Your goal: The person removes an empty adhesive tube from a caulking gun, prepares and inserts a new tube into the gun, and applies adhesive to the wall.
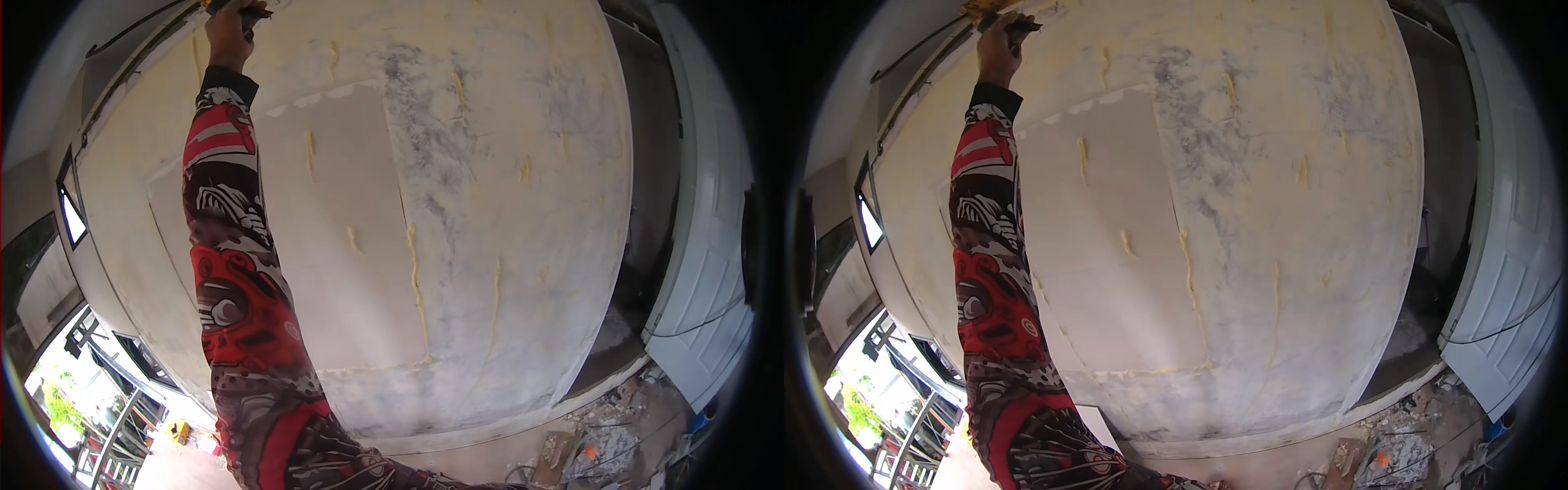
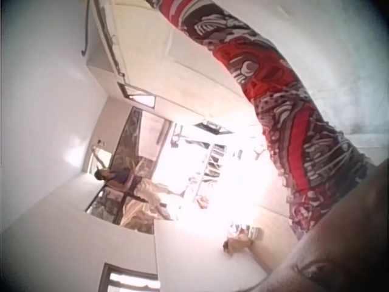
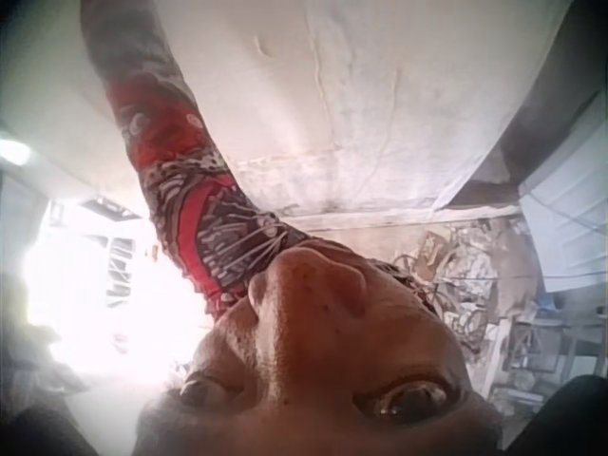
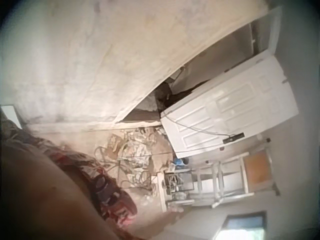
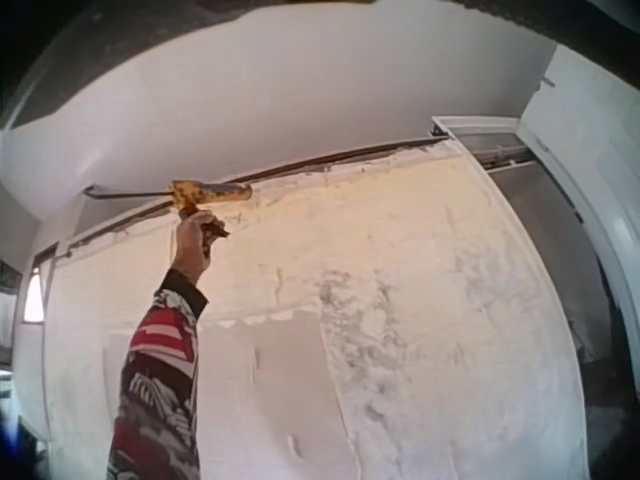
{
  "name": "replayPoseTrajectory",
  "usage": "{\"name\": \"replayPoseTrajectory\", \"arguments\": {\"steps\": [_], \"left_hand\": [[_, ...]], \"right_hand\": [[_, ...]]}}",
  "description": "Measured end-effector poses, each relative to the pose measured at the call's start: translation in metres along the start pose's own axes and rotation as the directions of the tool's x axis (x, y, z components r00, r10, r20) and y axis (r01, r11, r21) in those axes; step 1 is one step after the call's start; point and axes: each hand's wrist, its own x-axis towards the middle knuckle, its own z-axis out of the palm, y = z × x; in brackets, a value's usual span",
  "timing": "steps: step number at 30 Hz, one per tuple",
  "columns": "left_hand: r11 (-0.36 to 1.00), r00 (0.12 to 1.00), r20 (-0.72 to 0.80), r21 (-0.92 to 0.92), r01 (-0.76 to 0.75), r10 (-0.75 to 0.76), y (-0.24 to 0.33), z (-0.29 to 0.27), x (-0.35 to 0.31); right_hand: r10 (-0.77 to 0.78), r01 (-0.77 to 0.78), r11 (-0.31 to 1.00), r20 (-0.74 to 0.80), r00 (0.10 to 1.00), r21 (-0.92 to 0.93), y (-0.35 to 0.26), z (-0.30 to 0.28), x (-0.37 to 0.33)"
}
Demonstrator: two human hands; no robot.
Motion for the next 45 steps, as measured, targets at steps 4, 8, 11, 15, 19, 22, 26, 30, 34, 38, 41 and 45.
{"name": "replayPoseTrajectory", "arguments": {"steps": [4,8,11,15,19,22,26,30,34,38,41,45], "left_hand": [[0.273,0.655,0.161,-0.817,0.508,-0.739,-0.011,-0.001,0.011],[0.323,0.716,0.115,-0.835,0.445,-0.688,-0.027,-0.004,0.009],[0.409,0.781,0.104,-0.804,0.431,-0.616,-0.038,-0.007,-0.001],[0.757,0.904,0.103,-0.511,0.407,-0.416,-0.039,-0.018,-0.032],[0.835,0.899,0.132,-0.334,0.436,-0.417,-0.03,-0.028,-0.065],[0.866,0.907,0.132,-0.272,0.42,-0.399,-0.024,-0.035,-0.082],[0.909,0.925,0.152,-0.188,0.372,-0.347,-0.012,-0.048,-0.094],[0.874,0.87,0.229,-0.122,0.471,-0.437,0.007,-0.069,-0.114],[0.913,0.908,0.207,-0.118,0.391,-0.363,0.028,-0.084,-0.131],[0.947,0.901,0.293,0.082,0.31,-0.32,0.046,-0.103,-0.137],[0.946,0.857,0.402,0.159,0.281,-0.322,0.062,-0.114,-0.145],[0.981,0.866,0.465,0.147,0.13,-0.184,0.083,-0.124,-0.161]], "right_hand": [[0.013,-0.015,0.999,0.042,0.999,0.035,-0.026,0.002,0.002],[0.013,-0.016,0.999,0.074,0.997,0.045,-0.035,0.005,0.008],[0.015,-0.02,0.999,0.092,0.996,0.051,-0.039,0.007,0.012],[0.023,-0.029,0.998,0.12,0.992,0.053,-0.04,0.011,0.014],[0.019,-0.027,0.998,0.139,0.99,0.054,-0.039,0.016,0.019],[0.021,-0.029,0.998,0.149,0.989,0.055,-0.037,0.02,0.022],[0.018,-0.028,0.998,0.165,0.986,0.06,-0.031,0.028,0.021],[0.018,-0.031,0.997,0.176,0.984,0.069,-0.024,0.034,0.021],[0.02,-0.033,0.997,0.186,0.982,0.07,-0.02,0.037,0.022],[0.016,-0.031,0.996,0.191,0.981,0.079,-0.017,0.042,0.024],[0.014,-0.03,0.997,0.203,0.979,0.074,-0.014,0.044,0.024],[0.015,-0.031,0.997,0.218,0.976,0.069,-0.01,0.045,0.026]]}}
